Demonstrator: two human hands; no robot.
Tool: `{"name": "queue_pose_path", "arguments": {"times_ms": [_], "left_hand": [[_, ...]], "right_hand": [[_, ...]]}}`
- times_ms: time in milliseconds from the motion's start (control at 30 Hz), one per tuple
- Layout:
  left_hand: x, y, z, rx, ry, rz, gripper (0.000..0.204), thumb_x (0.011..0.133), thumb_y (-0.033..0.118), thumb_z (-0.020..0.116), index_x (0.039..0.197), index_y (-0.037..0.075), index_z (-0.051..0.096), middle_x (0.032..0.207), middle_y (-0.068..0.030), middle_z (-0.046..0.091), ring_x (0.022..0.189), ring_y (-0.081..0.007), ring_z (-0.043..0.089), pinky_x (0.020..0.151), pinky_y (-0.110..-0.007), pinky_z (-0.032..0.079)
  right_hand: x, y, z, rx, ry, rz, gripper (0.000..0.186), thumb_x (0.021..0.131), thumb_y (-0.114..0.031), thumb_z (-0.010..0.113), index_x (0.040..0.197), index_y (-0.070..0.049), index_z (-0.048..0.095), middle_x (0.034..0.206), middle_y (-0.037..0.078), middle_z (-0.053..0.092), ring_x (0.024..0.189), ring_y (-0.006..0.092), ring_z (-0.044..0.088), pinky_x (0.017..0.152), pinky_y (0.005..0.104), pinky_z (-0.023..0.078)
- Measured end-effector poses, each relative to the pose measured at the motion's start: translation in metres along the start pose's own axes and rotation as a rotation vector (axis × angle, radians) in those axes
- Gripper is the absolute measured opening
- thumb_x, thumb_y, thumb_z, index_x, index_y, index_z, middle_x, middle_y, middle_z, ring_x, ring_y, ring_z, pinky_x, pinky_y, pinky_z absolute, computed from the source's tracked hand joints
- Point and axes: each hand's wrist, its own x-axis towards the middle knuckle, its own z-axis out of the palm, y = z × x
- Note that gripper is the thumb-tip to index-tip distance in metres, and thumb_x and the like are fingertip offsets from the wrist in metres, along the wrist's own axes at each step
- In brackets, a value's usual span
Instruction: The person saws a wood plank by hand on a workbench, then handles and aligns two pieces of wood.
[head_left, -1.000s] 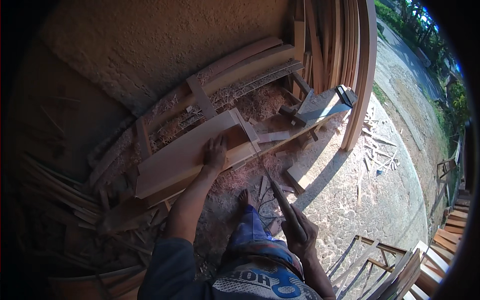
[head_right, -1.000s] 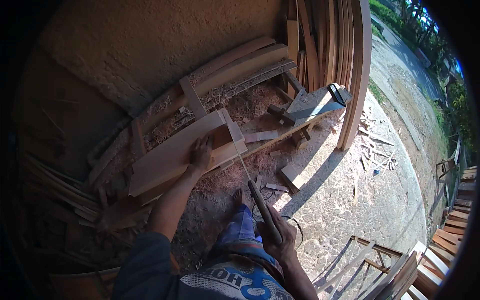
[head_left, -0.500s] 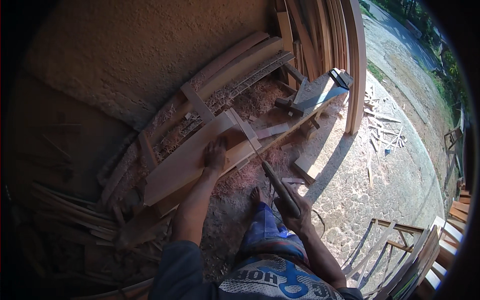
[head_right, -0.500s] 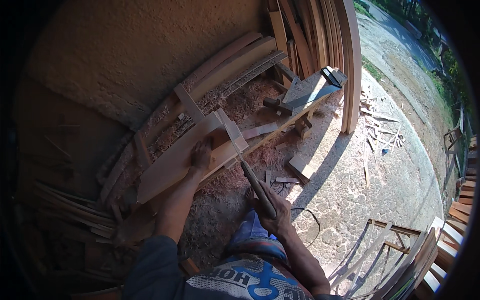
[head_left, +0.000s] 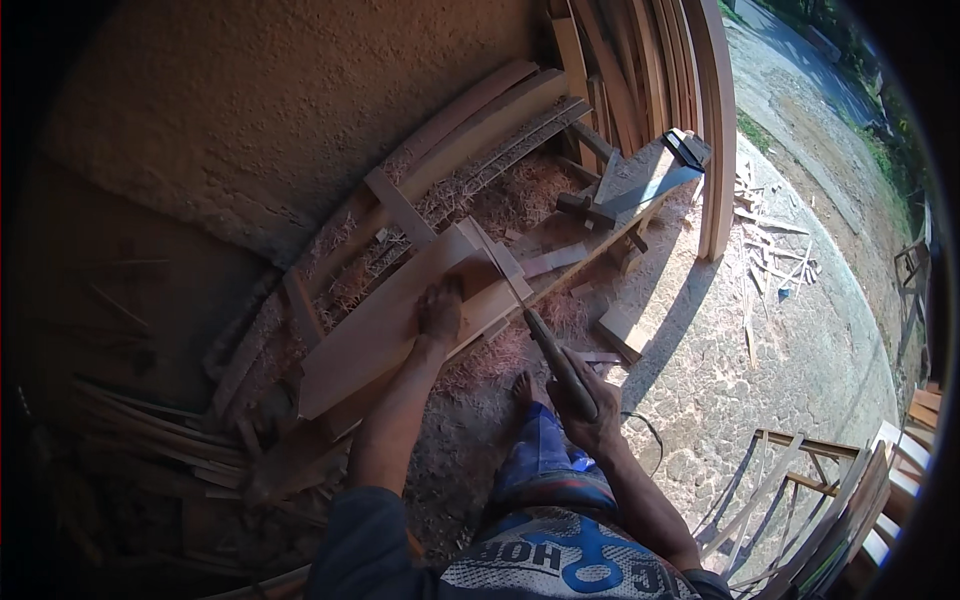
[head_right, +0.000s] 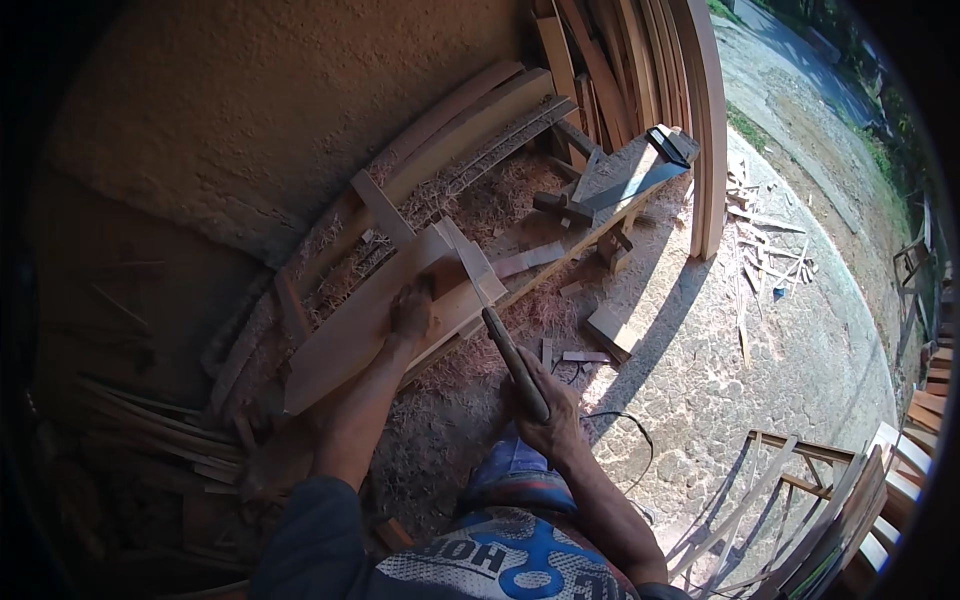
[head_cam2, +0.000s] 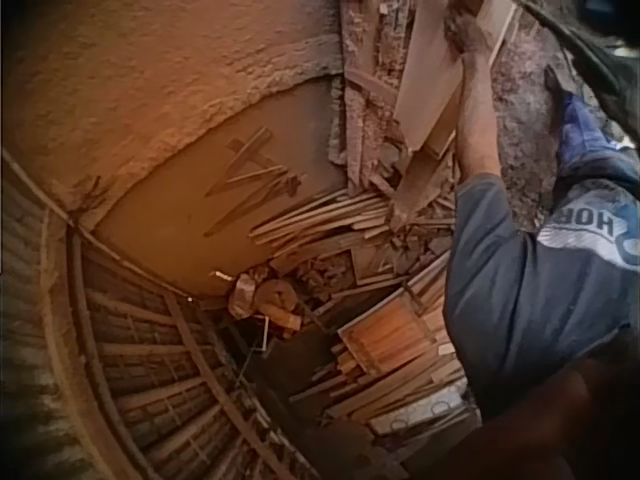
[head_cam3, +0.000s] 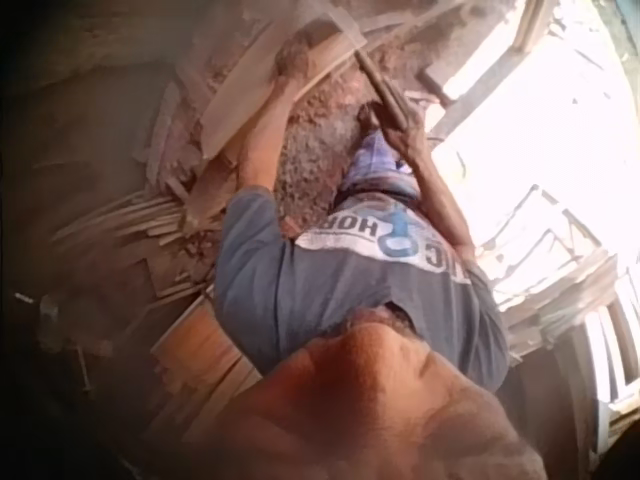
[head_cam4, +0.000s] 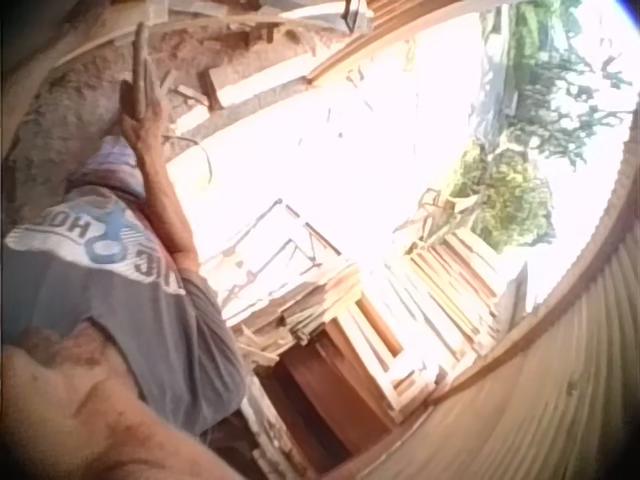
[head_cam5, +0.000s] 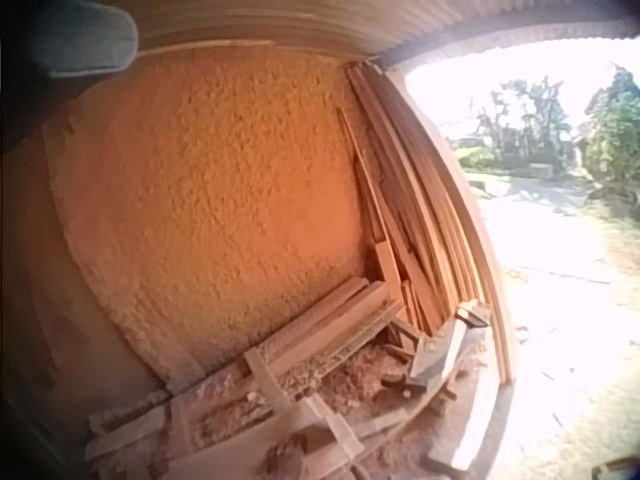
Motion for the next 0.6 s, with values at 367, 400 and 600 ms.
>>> {"name": "queue_pose_path", "arguments": {"times_ms": [367, 400, 600], "left_hand": [[0.035, 0.021, 0.025, 0.126, 0.101, 0.042, 0.054, 0.085, 0.018, 0.064, 0.135, 0.004, 0.052, 0.126, -0.0178, 0.06, 0.118, -0.0385, 0.056, 0.093, -0.048, 0.052], [0.028, 0.021, 0.027, 0.121, 0.154, 0.077, 0.053, 0.085, 0.018, 0.064, 0.135, 0.003, 0.053, 0.126, -0.0181, 0.06, 0.118, -0.0378, 0.056, 0.093, -0.048, 0.052], [0.021, -0.004, 0.052, 0.142, 0.241, 0.116, 0.052, 0.085, 0.02, 0.064, 0.134, 0.003, 0.055, 0.127, -0.0176, 0.06, 0.12, -0.0348, 0.056, 0.095, -0.047, 0.051]], "right_hand": [[0.011, 0.01, -0.008, -0.039, -0.075, -0.011, 0.054, 0.086, -0.015, 0.076, 0.137, -0.008, 0.059, 0.099, 0.017, 0.072, 0.083, 0.0282, 0.073, 0.072, 0.0356, 0.055], [0.008, 0.007, -0.012, -0.03, -0.105, 0.048, 0.054, 0.085, -0.014, 0.076, 0.136, -0.008, 0.059, 0.107, 0.017, 0.073, 0.09, 0.0284, 0.075, 0.076, 0.0353, 0.056], [-0.052, -0.004, -0.039, -0.129, -0.04, -0.142, 0.056, 0.084, -0.015, 0.078, 0.136, -0.005, 0.058, 0.094, 0.019, 0.072, 0.075, 0.0292, 0.073, 0.064, 0.0359, 0.056]]}}
